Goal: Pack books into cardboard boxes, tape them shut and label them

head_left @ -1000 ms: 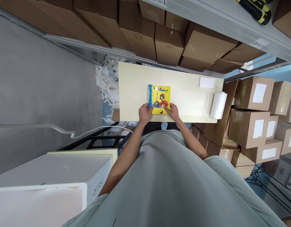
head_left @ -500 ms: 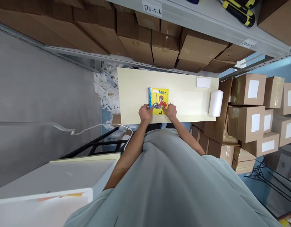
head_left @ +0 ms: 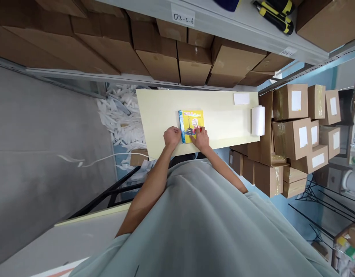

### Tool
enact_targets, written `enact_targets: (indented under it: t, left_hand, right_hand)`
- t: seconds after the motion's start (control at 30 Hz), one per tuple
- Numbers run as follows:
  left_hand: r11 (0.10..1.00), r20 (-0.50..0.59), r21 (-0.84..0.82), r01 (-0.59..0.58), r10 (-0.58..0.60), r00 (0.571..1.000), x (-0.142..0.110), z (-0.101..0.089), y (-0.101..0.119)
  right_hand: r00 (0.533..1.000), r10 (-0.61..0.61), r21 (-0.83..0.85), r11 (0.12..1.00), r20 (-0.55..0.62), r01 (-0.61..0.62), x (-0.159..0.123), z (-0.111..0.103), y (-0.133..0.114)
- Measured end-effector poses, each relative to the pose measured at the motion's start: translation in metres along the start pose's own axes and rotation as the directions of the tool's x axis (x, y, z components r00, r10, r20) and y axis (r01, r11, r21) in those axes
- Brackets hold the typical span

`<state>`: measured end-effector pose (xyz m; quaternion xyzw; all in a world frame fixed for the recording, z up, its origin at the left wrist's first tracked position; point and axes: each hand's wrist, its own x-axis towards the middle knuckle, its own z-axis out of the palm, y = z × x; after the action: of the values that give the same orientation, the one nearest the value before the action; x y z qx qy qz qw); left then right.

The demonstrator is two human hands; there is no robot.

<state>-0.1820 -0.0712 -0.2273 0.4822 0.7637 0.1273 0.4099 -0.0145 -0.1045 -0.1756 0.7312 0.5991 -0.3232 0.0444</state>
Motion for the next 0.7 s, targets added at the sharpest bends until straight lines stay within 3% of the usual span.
enact_targets:
  t: [0.17,0.33,0.53,0.6,0.7]
  left_hand:
    - [0.987,0.065,0.011,-0.158,0.157,0.985,-0.019,-0.019,0.024]
    - [0.948,0.177,0.119,-0.295,0.272,0.946,-0.043,-0.025,0.08]
    - [0.908,0.264,0.244,-0.34,0.275,0.924,-0.066,0.001,0.152]
    - [0.891,0.285,0.252,-0.378,0.305,0.909,-0.071,0.014,0.167]
    - [0.836,0.325,0.252,-0.487,0.401,0.857,-0.079,0.036,0.182]
  right_hand:
    - [0.998,0.023,0.14,0.99,0.052,-0.03,0.003,0.002,-0.003]
    - [0.995,0.021,0.466,0.883,0.095,-0.063,0.008,-0.013,0.028]
    - [0.999,-0.048,0.741,0.671,0.004,0.029,0.001,-0.042,0.078]
    - [0.995,-0.086,0.732,0.675,-0.046,0.092,-0.003,-0.053,0.096]
    - [0.988,-0.1,0.643,0.751,-0.115,0.151,-0.003,-0.069,0.127]
